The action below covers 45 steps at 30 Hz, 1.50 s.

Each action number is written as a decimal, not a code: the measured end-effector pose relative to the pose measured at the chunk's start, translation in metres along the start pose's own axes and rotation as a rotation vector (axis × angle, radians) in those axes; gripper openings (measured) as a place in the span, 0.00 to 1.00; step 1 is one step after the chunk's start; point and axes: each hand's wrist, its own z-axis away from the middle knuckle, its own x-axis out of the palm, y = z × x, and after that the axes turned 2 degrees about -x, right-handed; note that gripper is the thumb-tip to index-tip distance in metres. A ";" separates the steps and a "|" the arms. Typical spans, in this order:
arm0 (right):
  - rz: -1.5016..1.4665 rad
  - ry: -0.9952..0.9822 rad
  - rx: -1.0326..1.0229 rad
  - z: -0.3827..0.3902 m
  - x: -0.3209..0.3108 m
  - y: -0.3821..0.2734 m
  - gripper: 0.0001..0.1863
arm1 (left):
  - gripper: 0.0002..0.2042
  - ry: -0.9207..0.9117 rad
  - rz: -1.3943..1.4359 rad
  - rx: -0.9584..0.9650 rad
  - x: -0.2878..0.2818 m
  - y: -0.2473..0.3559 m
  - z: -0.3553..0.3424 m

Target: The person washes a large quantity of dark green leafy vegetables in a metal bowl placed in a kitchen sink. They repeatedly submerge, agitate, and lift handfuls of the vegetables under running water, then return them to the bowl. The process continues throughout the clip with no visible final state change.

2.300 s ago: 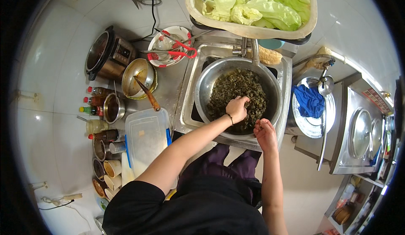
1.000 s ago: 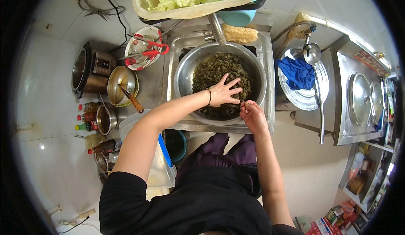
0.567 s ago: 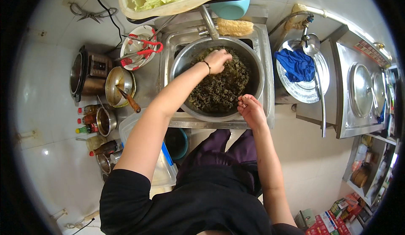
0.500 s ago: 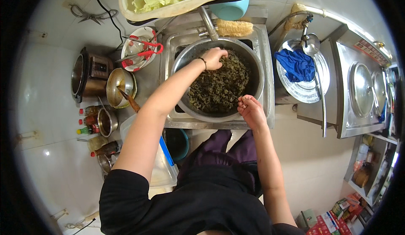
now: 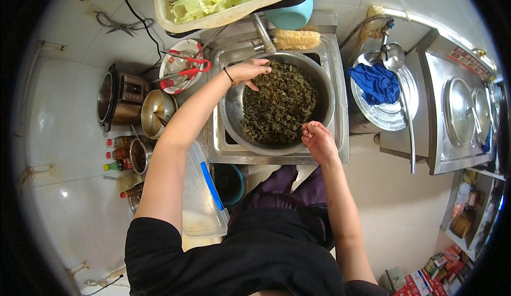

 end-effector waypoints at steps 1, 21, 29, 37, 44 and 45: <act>-0.001 0.000 0.000 0.000 0.000 0.000 0.01 | 0.28 -0.004 0.012 -0.005 -0.001 -0.001 0.000; -0.039 -0.027 -0.013 0.001 -0.002 -0.002 0.01 | 0.26 0.201 -0.327 -0.126 0.019 -0.033 -0.017; -0.086 -0.042 -0.007 0.001 -0.006 -0.004 0.01 | 0.44 0.502 -0.374 -0.241 0.103 -0.079 -0.038; -0.094 -0.046 -0.016 0.000 -0.005 -0.002 0.01 | 0.25 0.508 -0.393 0.223 0.141 -0.082 -0.023; -0.022 -0.063 -0.043 0.004 -0.010 -0.006 0.02 | 0.18 0.522 -0.431 0.377 0.118 -0.072 -0.015; 0.007 -0.058 -0.047 0.006 -0.007 -0.008 0.02 | 0.18 0.518 -0.412 0.412 0.113 -0.069 -0.011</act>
